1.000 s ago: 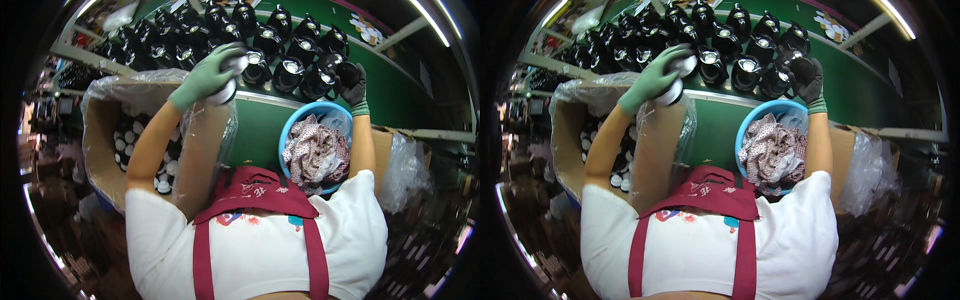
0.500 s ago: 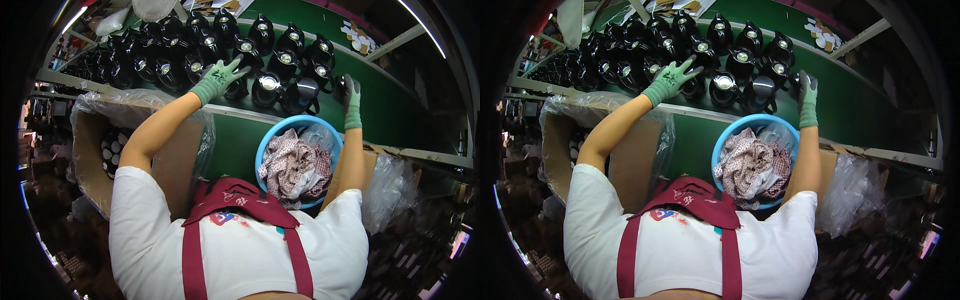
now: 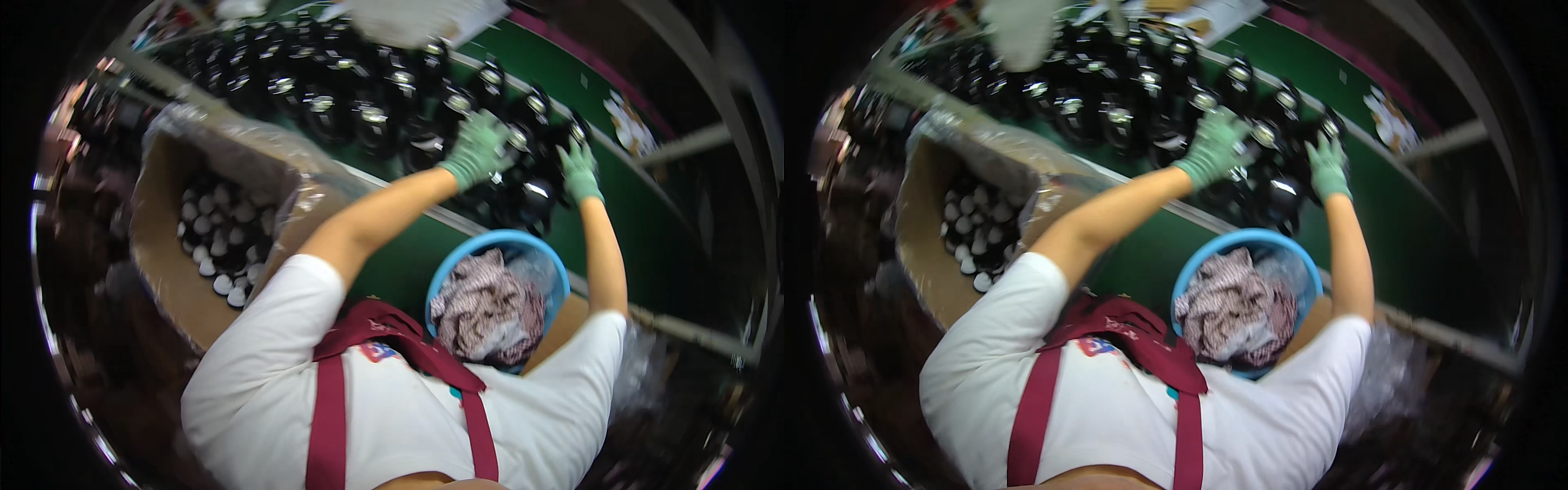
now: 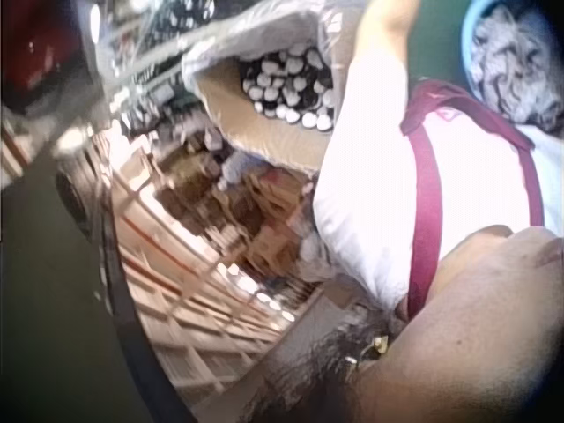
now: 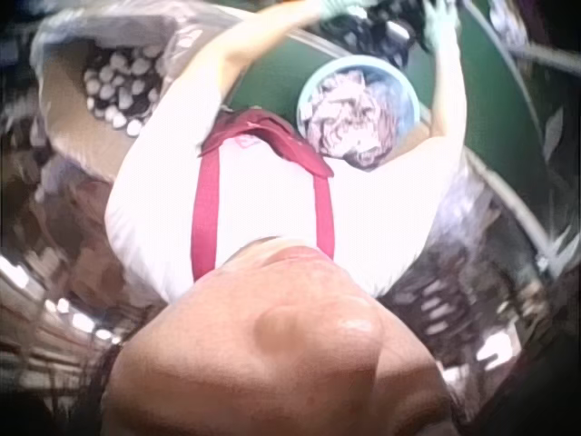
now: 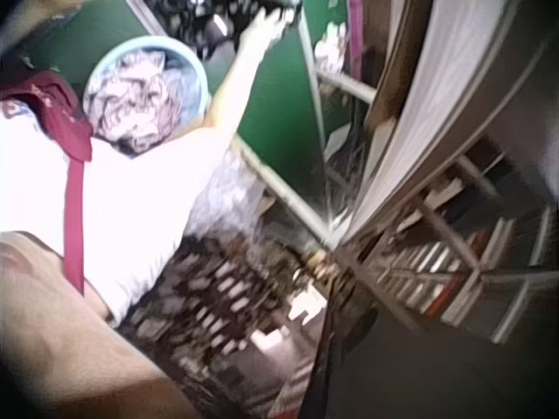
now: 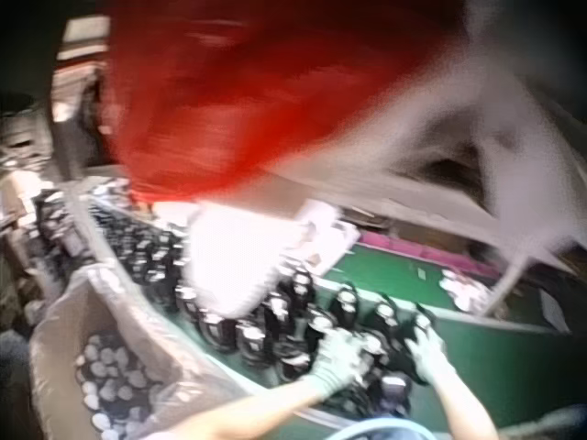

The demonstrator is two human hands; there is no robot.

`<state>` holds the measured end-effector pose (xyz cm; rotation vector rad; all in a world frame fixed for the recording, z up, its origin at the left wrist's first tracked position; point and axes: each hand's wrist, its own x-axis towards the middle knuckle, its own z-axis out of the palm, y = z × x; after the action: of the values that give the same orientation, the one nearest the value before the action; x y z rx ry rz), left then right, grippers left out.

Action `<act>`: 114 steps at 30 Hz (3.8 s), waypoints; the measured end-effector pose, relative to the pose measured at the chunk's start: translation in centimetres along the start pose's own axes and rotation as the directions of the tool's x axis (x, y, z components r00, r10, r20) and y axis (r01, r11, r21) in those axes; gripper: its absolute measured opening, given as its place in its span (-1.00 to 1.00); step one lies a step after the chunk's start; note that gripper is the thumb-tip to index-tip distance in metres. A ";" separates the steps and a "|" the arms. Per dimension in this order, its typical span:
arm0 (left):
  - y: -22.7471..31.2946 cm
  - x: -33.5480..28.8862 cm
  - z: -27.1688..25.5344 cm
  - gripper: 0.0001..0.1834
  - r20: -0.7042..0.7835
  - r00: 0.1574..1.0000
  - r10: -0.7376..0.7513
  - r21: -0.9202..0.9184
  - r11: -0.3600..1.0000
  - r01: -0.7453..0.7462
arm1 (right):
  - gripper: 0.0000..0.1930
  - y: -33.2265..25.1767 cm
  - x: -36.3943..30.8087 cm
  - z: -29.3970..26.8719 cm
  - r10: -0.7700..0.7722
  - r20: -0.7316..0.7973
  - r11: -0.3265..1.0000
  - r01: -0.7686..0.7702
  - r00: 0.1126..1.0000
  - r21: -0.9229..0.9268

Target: The person assembles black kettles on a green workbench by attaching white circular components to the top of each kettle. They pick up the kettles and components, align them, and press them together before placing the finished units back on the bench.

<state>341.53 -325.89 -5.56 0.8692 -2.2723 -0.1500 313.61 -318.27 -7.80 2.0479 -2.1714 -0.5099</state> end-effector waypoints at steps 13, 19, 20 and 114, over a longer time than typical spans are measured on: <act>2.7 -9.6 1.7 -0.35 0.088 0.925 0.369 -0.117 0.926 -0.358 | -0.10 2.8 0.5 5.1 0.060 -0.353 0.727 0.201 0.934 0.656; 2.3 -8.5 -28.3 -0.31 -0.141 0.977 0.161 -0.296 0.935 -0.197 | -0.45 -7.9 -0.1 -9.1 0.009 -0.577 0.831 0.314 0.817 0.458; -0.6 -10.7 -32.2 -0.29 -0.228 0.971 0.077 -0.194 0.973 -0.123 | -0.51 -12.6 -1.0 -14.0 -0.076 -0.605 0.695 0.477 0.792 0.538; -16.1 8.6 -11.5 -0.38 0.451 0.874 -0.179 -0.629 0.631 0.454 | -0.60 3.8 -3.5 4.8 0.673 0.164 0.554 -0.638 0.721 0.534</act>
<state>353.05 -342.21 2.61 0.8295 -2.0283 -1.3817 308.79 -313.88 -10.61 1.1449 -3.0407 0.3314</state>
